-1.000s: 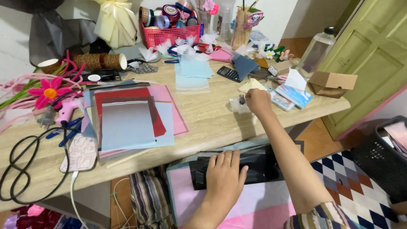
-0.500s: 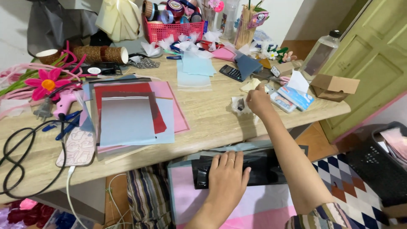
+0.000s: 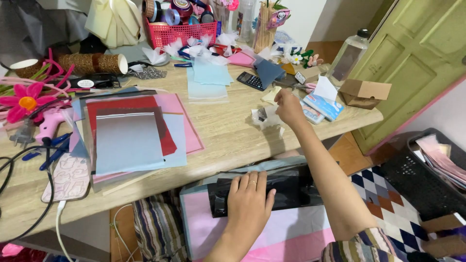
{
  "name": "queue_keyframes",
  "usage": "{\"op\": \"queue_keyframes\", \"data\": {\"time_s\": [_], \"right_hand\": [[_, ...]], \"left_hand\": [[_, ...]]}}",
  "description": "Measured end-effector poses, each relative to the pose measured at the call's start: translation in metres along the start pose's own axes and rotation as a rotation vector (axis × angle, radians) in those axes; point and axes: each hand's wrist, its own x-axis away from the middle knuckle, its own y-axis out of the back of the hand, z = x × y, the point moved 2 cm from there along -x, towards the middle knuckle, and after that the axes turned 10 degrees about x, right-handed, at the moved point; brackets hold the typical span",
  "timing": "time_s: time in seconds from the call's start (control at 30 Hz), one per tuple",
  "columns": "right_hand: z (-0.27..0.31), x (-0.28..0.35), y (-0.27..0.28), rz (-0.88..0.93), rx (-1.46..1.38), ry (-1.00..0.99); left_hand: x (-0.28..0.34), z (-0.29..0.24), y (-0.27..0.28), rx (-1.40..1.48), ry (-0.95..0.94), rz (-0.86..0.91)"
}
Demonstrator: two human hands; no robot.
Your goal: The person sits on the floor and wraps a rectangular object with black paper, smoothing the surface and folding the edges. They then handle a light blue sheet of paper, placing it on the table and later folding a pink sheet of paper.
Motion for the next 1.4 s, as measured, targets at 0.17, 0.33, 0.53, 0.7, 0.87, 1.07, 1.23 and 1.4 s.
{"op": "queue_keyframes", "data": {"time_s": [0.17, 0.33, 0.53, 0.7, 0.87, 1.07, 1.23, 1.4], "right_hand": [[0.001, 0.044, 0.058, -0.090, -0.323, -0.102], [-0.031, 0.200, 0.097, -0.085, -0.398, -0.063], [-0.076, 0.322, 0.073, -0.227, -0.576, -0.486], [-0.059, 0.320, 0.057, -0.026, -0.750, -0.595], [-0.088, 0.316, 0.029, -0.220, -0.730, -0.429], [-0.092, 0.330, 0.037, -0.240, -0.083, -0.259], [-0.089, 0.331, 0.036, -0.265, -0.158, -0.203], [-0.089, 0.334, 0.032, -0.402, -0.064, -0.085]], "left_hand": [[0.001, 0.006, -0.001, 0.010, -0.020, -0.006], [0.001, 0.011, 0.001, 0.029, -0.046, -0.013], [-0.001, 0.013, 0.006, 0.058, -0.063, -0.022], [-0.006, 0.010, 0.011, 0.056, -0.085, -0.025], [-0.019, -0.009, 0.020, 0.098, -0.079, 0.039], [-0.024, -0.043, 0.041, -0.059, -0.207, 0.028], [-0.029, -0.046, 0.052, -0.026, -0.207, 0.010], [-0.042, -0.051, 0.064, 0.037, -0.252, 0.017]]}}
